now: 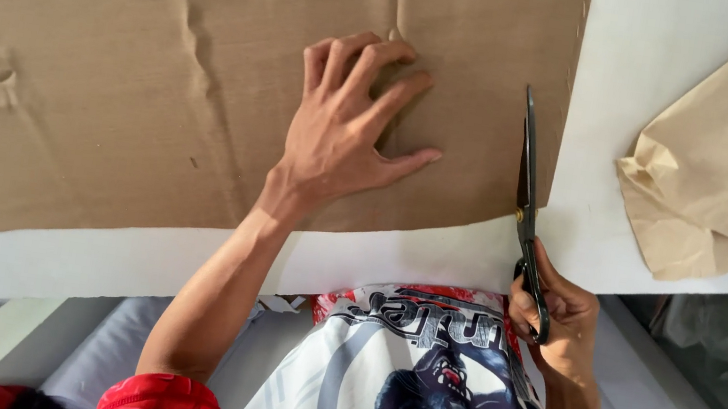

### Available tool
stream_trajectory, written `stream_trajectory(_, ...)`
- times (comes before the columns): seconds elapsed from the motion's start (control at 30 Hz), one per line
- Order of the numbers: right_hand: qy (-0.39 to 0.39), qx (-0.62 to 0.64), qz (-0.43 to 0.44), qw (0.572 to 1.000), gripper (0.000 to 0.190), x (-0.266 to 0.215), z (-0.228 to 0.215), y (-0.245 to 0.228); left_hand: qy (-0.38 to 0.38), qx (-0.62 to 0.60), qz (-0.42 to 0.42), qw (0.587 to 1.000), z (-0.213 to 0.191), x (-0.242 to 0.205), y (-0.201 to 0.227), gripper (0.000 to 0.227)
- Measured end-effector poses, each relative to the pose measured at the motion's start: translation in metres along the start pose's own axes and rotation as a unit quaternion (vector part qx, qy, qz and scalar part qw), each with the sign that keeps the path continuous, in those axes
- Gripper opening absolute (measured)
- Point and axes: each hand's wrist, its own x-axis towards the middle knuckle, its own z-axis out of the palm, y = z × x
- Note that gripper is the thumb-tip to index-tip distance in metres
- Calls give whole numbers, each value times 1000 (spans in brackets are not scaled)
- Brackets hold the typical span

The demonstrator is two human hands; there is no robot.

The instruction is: The person uses a pair of scissors to cut a large piece of brown fabric laid out on a white table. They trim the edges and cut along a marked line, separating a section of the material.

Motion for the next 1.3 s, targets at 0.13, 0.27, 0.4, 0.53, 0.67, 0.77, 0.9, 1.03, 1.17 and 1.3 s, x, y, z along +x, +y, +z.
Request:
stream_trajectory(0.13,-26,10,-6,1000,64,0,-3,-3,9,-13,2,1000,-1,1,2,56)
stream_trajectory(0.27,-34,34,-15,999,63,1,-1,-8,4,-6,11,1000,-1,1,0,58)
stream_trajectory(0.4,-70,36,-56,995,55,4,0,-16,5,-9,11,1000,1,1,1,58)
stream_trajectory(0.53,-70,18,-50,996,57,7,-2,-14,7,-8,6,1000,1,2,1,56)
stream_trajectory(0.67,-64,5,-19,998,60,12,2,-21,12,-2,9,1000,2,2,1,56)
stream_trajectory(0.77,-46,12,2,999,60,13,4,-19,9,1,6,1000,1,3,2,55)
stream_trajectory(0.9,-42,4,-11,999,64,12,2,-11,8,-4,5,1000,2,3,1,57)
stream_trajectory(1.03,-12,12,-5,1000,68,7,2,-6,1,-1,1,1000,2,3,2,56)
stream_trajectory(1.17,2,17,-3,1000,66,8,3,-5,4,1,1,1000,2,4,2,53)
stream_trajectory(1.3,-37,26,-44,998,62,16,12,-14,2,2,2,1000,3,4,2,53)
